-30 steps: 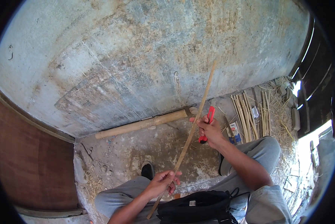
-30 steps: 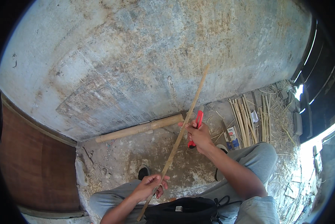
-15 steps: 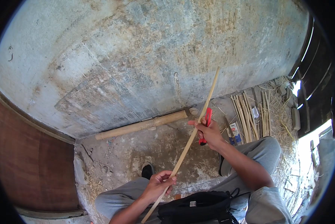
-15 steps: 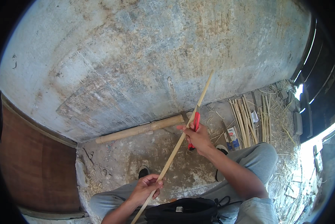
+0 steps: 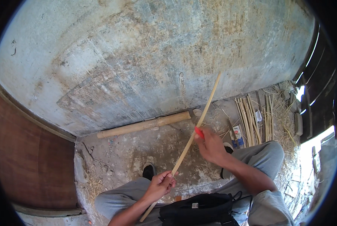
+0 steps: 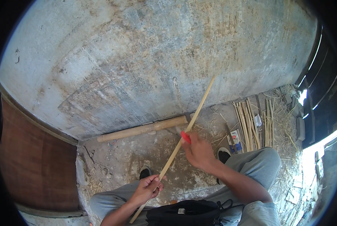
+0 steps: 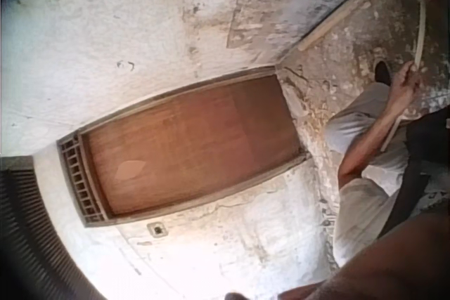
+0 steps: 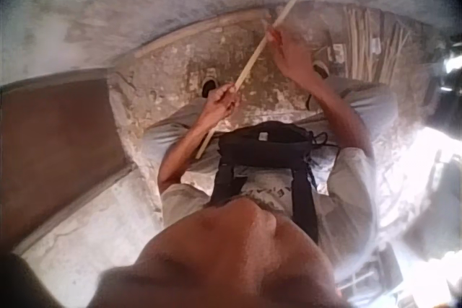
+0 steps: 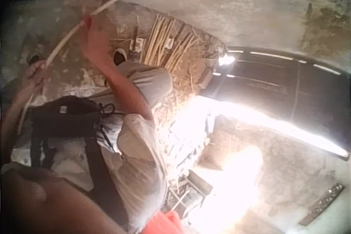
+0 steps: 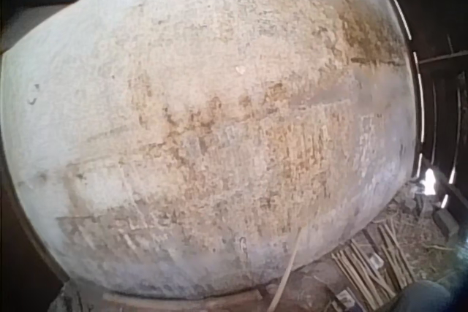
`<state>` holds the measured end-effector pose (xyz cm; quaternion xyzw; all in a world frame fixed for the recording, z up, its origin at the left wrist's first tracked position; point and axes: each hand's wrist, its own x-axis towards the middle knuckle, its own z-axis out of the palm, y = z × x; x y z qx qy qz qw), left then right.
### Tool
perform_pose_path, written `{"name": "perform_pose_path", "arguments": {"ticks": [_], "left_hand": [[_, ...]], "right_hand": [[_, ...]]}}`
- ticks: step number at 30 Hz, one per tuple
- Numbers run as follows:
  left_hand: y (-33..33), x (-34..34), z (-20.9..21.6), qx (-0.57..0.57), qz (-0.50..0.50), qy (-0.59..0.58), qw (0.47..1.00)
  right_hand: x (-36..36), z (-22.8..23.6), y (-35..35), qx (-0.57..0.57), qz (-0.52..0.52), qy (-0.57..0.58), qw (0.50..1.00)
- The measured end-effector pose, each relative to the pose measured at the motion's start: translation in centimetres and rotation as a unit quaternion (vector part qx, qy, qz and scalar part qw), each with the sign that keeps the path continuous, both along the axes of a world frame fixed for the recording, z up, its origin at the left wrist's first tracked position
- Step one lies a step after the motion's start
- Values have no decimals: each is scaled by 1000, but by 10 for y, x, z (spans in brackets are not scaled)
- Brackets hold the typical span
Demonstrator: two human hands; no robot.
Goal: The person sharpens a thin bamboo stick using a small red utility knife, peeling off thin shavings by hand while sitting on the floor.
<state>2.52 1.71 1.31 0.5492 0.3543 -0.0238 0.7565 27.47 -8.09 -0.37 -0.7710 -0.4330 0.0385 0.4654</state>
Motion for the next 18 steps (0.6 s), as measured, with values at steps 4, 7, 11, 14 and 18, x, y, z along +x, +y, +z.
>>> {"name": "perform_pose_path", "arguments": {"ticks": [4,7,11,14,18], "left_hand": [[0,6,7,-36,25,18,999],[1,7,5,-13,38,14,999],[1,8,2,9,32,15,999],[1,8,0,6,30,19,999],[-1,8,-6,13,38,18,999]], "right_hand": [[-22,-2,-15,-134,95,4,986],[-32,-4,-17,-162,138,5,977],[-40,-8,-19,-152,184,-13,971],[-46,-14,-19,-160,181,-18,970],[-47,-9,-19,-153,195,-37,968]]}}
